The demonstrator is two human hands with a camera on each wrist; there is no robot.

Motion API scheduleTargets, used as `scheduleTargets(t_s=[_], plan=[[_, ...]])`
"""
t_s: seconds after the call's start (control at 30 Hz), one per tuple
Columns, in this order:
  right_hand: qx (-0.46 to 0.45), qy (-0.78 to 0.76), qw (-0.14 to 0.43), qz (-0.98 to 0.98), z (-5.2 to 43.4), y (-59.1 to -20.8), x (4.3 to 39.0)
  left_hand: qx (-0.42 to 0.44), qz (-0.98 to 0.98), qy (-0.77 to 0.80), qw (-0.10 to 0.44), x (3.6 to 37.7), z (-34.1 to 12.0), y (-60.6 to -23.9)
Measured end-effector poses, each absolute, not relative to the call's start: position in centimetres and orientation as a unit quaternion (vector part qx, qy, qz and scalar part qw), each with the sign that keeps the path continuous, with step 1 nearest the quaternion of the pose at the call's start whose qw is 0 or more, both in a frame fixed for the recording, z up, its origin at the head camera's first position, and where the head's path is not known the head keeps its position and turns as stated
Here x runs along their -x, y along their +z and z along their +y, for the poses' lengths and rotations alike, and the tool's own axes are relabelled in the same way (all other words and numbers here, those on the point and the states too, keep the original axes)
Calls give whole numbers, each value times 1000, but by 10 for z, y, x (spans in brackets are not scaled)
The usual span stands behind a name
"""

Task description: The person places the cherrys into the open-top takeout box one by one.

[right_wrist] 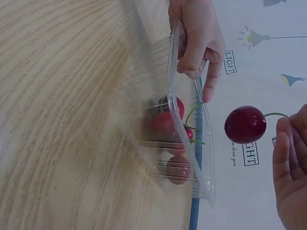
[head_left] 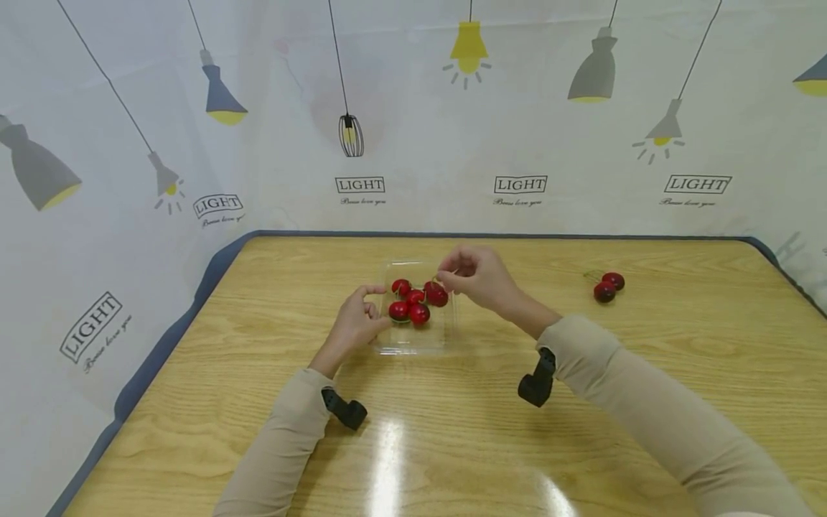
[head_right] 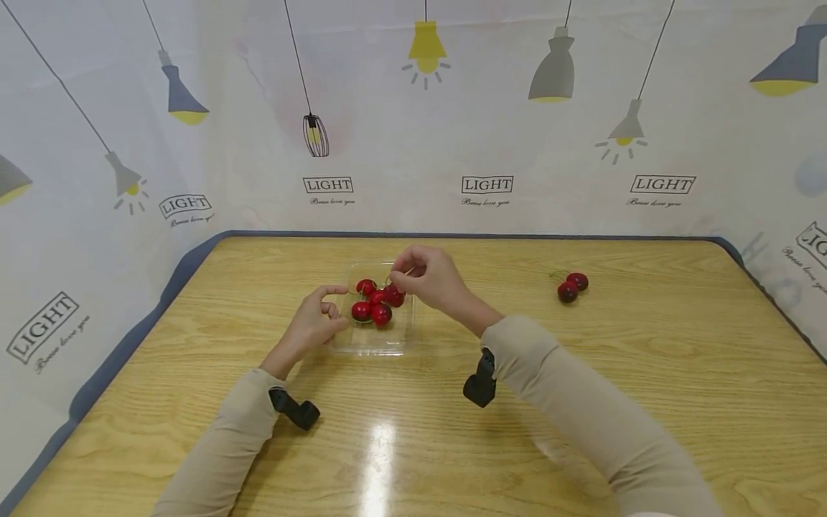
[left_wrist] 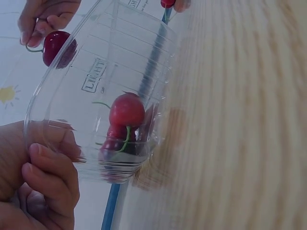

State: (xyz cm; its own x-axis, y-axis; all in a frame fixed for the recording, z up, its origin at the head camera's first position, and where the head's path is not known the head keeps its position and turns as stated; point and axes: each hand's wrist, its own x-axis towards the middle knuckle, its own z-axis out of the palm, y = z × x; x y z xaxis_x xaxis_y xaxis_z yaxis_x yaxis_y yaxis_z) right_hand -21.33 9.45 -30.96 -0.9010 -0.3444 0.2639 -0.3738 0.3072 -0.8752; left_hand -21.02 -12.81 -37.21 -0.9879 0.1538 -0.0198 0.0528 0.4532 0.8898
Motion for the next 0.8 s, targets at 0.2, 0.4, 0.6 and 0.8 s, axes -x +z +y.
scheduleTargets(t_s=[0.2,0.4,0.6,0.8], plan=[[-228,543,9,-808,89,-317,215,-65,855,512,48,210,-129,-372],[-237,522,2,-819,84,-316,215,-63,860,503,54,211,-129,-372],[-250,486,-7,-837,78,-312,217,-57,857,509,61,211,-130,-371],[-268,464,-42,-843,74,-309,223,-57,854,513,67,212,-132,-371]])
